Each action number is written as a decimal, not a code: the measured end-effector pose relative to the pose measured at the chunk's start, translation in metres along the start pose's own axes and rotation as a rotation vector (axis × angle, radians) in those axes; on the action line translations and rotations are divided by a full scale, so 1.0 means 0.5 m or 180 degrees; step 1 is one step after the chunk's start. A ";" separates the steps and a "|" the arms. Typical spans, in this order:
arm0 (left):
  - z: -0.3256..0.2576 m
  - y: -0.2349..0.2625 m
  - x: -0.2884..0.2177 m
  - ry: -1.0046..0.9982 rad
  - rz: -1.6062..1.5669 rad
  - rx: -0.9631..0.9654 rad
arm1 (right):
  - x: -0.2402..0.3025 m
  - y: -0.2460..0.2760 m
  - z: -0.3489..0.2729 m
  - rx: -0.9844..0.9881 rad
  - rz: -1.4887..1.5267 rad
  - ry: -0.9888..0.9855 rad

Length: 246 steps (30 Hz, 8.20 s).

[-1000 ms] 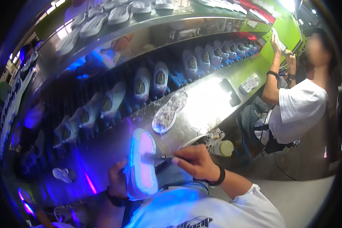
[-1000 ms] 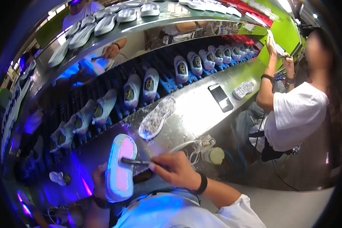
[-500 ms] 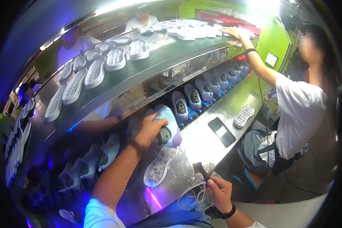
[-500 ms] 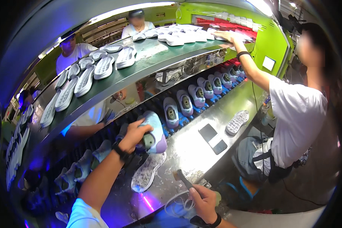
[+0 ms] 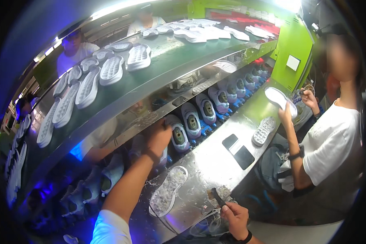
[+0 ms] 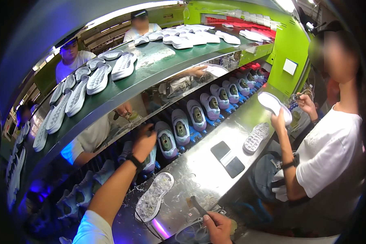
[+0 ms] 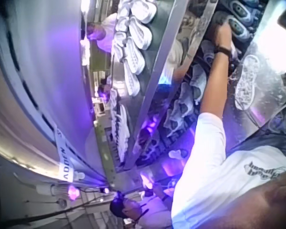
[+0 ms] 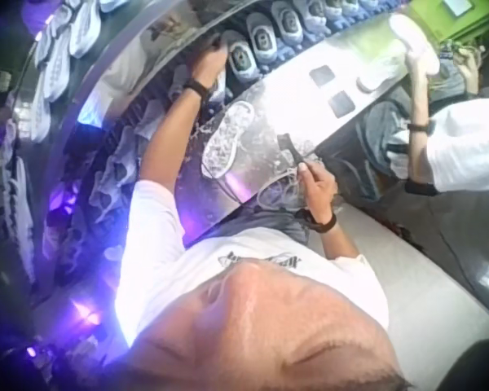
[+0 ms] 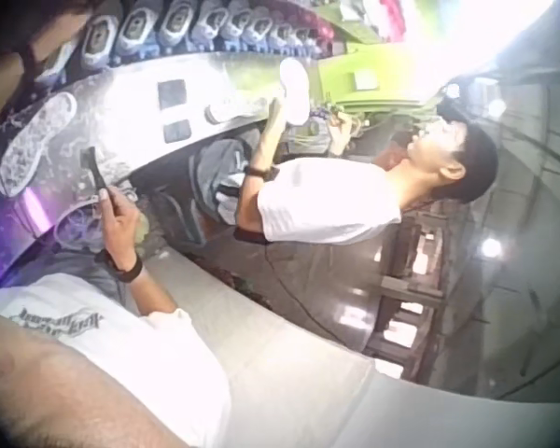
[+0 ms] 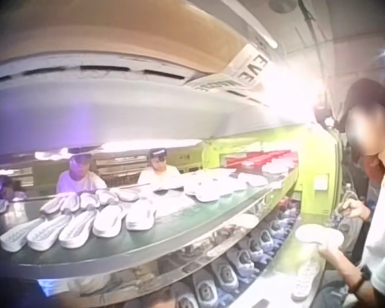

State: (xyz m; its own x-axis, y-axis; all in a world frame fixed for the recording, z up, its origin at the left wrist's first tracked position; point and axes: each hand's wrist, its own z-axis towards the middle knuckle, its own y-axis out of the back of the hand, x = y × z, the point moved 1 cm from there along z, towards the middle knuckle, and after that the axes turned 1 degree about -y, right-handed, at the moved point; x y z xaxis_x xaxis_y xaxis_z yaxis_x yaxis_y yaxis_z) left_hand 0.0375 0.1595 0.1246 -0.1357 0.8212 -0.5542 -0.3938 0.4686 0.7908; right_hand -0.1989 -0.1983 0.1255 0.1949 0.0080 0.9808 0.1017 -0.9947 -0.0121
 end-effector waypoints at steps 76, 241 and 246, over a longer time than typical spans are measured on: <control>-1.170 0.517 0.064 0.0114 0.0583 -0.0891 | -0.022 -0.368 -0.371 0.3496 -0.0824 -0.0411; -1.044 0.608 -0.002 0.3311 -0.7815 0.0853 | 0.294 -0.323 -0.148 0.3205 -0.0991 0.3296; -1.021 0.602 -0.039 0.3756 -0.7834 0.0671 | 0.242 -0.323 -0.149 0.3115 -0.0610 0.2807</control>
State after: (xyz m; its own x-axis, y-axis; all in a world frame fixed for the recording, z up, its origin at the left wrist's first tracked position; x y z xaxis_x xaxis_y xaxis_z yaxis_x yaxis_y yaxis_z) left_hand -0.5423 0.1185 0.2406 -0.0375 -0.9800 0.1954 -0.4837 -0.1533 -0.8617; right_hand -0.2645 -0.0443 0.2609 -0.5563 -0.2991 0.7753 0.7836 -0.4995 0.3695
